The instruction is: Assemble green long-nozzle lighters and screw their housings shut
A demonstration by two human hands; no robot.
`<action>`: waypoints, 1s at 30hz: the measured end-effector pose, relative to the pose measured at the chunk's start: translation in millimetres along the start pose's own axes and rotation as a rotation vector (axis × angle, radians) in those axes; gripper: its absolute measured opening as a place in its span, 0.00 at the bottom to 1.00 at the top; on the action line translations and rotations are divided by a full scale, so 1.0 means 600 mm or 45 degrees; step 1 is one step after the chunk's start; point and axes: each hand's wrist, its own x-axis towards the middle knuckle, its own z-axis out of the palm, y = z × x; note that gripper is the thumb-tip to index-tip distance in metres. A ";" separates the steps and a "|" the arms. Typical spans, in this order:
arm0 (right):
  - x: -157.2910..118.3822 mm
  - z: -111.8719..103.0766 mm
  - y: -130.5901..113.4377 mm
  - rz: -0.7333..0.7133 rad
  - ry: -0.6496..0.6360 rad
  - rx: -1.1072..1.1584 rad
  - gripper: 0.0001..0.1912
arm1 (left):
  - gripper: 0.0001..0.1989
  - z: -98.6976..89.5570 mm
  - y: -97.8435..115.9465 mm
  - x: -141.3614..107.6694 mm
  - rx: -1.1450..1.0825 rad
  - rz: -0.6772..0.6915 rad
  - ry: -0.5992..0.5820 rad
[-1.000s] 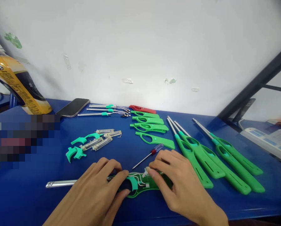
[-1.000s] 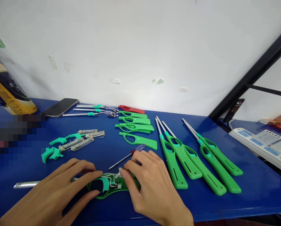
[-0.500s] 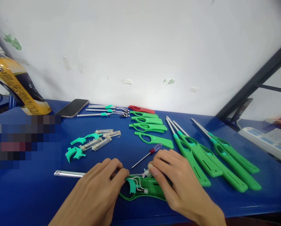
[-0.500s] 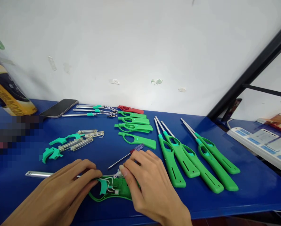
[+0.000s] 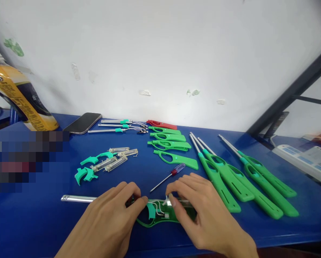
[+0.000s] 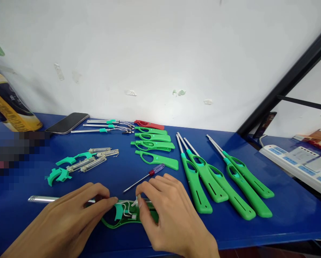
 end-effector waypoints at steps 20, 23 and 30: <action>0.003 -0.005 0.000 0.029 -0.120 -0.025 0.12 | 0.29 0.002 0.012 0.002 -0.118 -0.049 -0.040; 0.004 -0.006 -0.001 0.016 -0.121 0.009 0.11 | 0.28 0.005 0.011 0.003 -0.134 -0.045 -0.008; 0.006 -0.007 -0.003 -0.027 -0.103 0.037 0.12 | 0.30 0.015 0.004 0.004 -0.171 0.009 0.062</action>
